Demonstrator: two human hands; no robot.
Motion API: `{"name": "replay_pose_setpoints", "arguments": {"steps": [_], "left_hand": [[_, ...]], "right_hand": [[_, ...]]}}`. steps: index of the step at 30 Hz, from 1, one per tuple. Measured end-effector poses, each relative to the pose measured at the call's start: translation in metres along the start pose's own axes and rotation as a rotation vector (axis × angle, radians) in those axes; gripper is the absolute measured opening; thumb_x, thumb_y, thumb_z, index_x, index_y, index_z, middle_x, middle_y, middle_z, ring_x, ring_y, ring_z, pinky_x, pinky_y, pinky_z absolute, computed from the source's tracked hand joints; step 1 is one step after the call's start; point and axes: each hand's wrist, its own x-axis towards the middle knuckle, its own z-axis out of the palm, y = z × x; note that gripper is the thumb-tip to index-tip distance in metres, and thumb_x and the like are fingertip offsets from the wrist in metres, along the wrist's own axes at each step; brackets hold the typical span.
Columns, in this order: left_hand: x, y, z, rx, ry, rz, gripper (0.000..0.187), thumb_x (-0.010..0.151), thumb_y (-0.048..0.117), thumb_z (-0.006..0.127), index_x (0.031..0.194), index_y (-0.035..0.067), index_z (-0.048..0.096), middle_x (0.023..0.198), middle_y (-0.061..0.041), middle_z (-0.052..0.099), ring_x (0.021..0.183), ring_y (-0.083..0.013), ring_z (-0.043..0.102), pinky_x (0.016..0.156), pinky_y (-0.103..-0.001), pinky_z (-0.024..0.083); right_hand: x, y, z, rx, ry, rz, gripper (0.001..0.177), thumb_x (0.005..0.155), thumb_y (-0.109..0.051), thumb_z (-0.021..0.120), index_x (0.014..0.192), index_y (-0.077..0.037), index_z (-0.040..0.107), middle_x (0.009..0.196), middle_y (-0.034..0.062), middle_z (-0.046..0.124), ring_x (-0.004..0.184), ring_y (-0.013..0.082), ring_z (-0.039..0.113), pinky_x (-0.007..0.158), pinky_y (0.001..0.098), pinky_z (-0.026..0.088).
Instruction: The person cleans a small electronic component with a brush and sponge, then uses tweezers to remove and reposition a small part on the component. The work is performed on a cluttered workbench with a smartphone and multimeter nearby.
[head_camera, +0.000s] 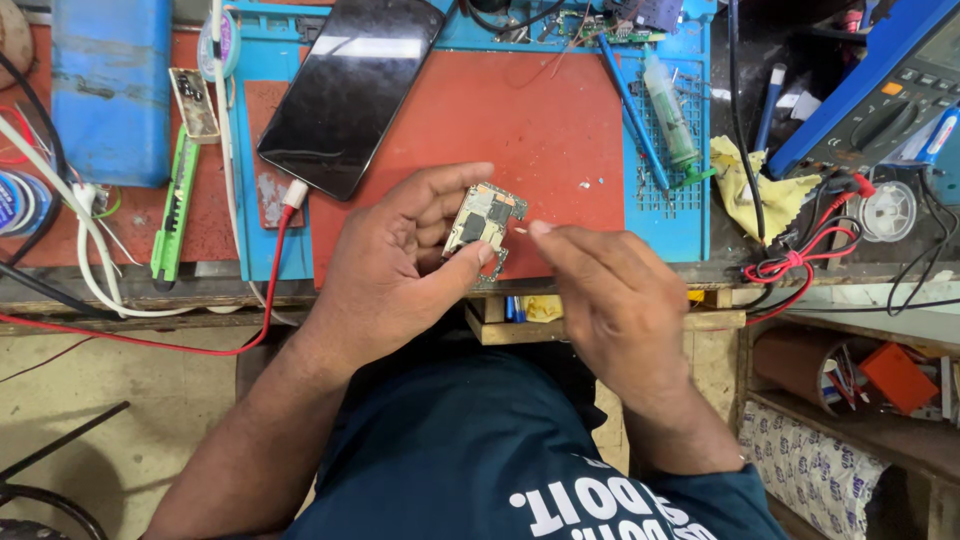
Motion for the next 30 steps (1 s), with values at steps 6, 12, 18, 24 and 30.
{"name": "replay_pose_setpoints", "arguments": {"steps": [6, 12, 18, 24, 30], "left_hand": [[0.000, 0.002, 0.001, 0.010, 0.008, -0.009, 0.053, 0.096, -0.005, 0.066, 0.147, 0.000, 0.049, 0.126, -0.010, 0.071, 0.107, -0.0080, 0.069, 0.092, -0.024, 0.061], [0.000, 0.003, 0.001, 0.046, 0.013, -0.002, 0.053, 0.096, -0.004, 0.067, 0.146, 0.000, 0.050, 0.128, -0.012, 0.072, 0.110, -0.0102, 0.070, 0.094, -0.025, 0.062], [0.001, 0.004, 0.003, 0.074, 0.036, 0.002, 0.051, 0.096, -0.004, 0.067, 0.144, 0.001, 0.051, 0.129, -0.014, 0.072, 0.113, -0.0125, 0.071, 0.093, -0.026, 0.063], [0.001, 0.001, 0.004, 0.092, 0.044, 0.035, 0.050, 0.097, -0.005, 0.066, 0.145, 0.001, 0.051, 0.131, -0.015, 0.071, 0.117, -0.0149, 0.071, 0.095, -0.028, 0.063], [0.001, 0.001, 0.005, 0.126, 0.052, 0.044, 0.050, 0.097, -0.005, 0.064, 0.145, 0.001, 0.050, 0.130, -0.015, 0.072, 0.116, -0.0155, 0.072, 0.094, -0.028, 0.065]], "right_hand": [[0.009, -0.003, 0.008, -0.092, 0.028, -0.071, 0.041, 0.090, 0.006, 0.076, 0.128, -0.010, 0.072, 0.112, 0.0064, 0.070, 0.095, 0.0249, 0.068, 0.081, 0.0357, 0.056], [0.013, -0.005, 0.008, -0.111, 0.000, -0.077, 0.040, 0.089, 0.004, 0.077, 0.126, -0.012, 0.073, 0.113, 0.0061, 0.068, 0.094, 0.0251, 0.066, 0.079, 0.0362, 0.055], [0.013, -0.007, 0.011, -0.114, -0.019, -0.060, 0.043, 0.088, 0.004, 0.076, 0.128, -0.011, 0.072, 0.114, 0.0066, 0.068, 0.096, 0.0258, 0.066, 0.081, 0.0372, 0.056], [0.012, -0.008, 0.012, -0.107, -0.015, -0.047, 0.044, 0.088, 0.006, 0.076, 0.129, -0.010, 0.071, 0.114, 0.0077, 0.068, 0.097, 0.0262, 0.066, 0.081, 0.0364, 0.056], [0.010, -0.008, 0.018, -0.102, 0.024, -0.037, 0.046, 0.086, 0.008, 0.074, 0.129, -0.009, 0.071, 0.115, 0.0078, 0.068, 0.098, 0.0263, 0.066, 0.083, 0.0366, 0.056]]}}
